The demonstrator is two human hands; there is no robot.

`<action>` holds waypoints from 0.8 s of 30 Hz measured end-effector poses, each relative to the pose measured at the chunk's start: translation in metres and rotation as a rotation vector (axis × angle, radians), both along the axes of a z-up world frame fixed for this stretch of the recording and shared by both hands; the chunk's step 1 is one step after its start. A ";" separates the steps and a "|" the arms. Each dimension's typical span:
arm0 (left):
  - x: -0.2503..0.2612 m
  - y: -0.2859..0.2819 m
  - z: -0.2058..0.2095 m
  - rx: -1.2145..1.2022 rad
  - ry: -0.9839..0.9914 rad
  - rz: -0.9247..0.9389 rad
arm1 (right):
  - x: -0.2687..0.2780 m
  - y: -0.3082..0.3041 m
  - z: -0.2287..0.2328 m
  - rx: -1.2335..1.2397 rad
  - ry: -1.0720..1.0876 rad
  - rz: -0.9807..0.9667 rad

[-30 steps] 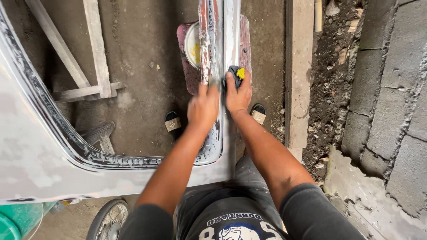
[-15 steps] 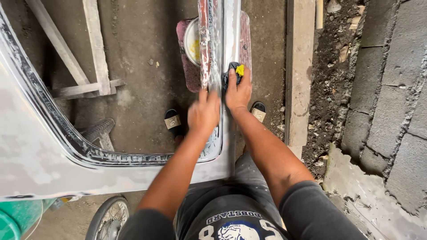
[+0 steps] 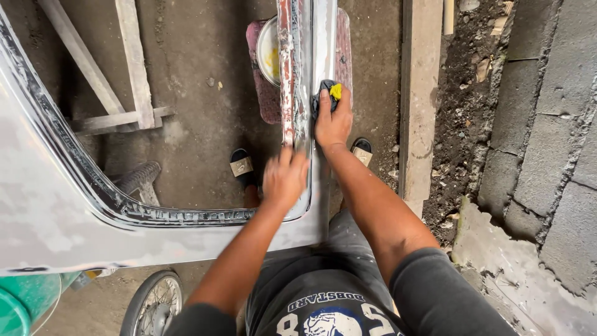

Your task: The person cleans a white car door using a yellow cloth and a black scraper. They dip the cloth into a green bucket of water, wipe the door surface, and use the scraper to remove residue from the edges and around the handle. The person repeatedly rinses the cloth and continues scrubbing different sections of the door.

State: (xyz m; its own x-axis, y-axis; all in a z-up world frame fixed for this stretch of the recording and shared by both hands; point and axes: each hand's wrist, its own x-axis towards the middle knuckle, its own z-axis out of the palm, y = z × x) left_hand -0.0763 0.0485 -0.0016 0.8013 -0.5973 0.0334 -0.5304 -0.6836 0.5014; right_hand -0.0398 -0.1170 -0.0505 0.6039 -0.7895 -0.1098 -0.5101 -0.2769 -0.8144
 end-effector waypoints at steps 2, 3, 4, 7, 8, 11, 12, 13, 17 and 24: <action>-0.015 0.010 -0.002 0.011 0.054 -0.021 | 0.000 -0.002 -0.002 -0.010 -0.018 0.006; -0.024 0.017 -0.003 0.024 0.109 -0.034 | -0.001 -0.001 -0.003 -0.017 -0.034 0.019; -0.009 0.008 -0.002 0.024 0.110 -0.031 | 0.000 0.000 -0.003 -0.017 -0.033 0.022; 0.038 -0.021 0.002 -0.001 0.028 0.000 | 0.001 0.000 0.000 -0.040 -0.012 0.007; 0.053 -0.034 0.006 -0.015 0.007 0.037 | 0.000 -0.001 0.003 -0.014 0.040 -0.005; 0.051 -0.036 0.007 0.002 -0.021 0.071 | 0.000 0.002 0.003 -0.001 0.049 0.012; 0.044 -0.032 0.006 0.025 -0.029 0.056 | 0.001 0.002 0.002 -0.021 0.004 0.028; 0.024 -0.018 0.006 0.023 -0.033 0.056 | 0.001 0.001 0.002 -0.023 0.000 0.028; -0.021 0.016 0.003 -0.007 0.072 -0.011 | -0.001 0.001 0.009 -0.014 0.002 0.038; 0.047 -0.020 0.003 -0.112 0.039 0.165 | -0.043 0.017 0.039 -0.326 0.002 0.383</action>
State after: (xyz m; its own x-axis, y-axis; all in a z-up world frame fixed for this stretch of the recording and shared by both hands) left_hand -0.0290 0.0287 0.0018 0.8901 -0.4519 0.0593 -0.3944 -0.6984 0.5972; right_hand -0.0830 -0.0997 -0.0119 0.8569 -0.5048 0.1043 -0.3238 -0.6845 -0.6531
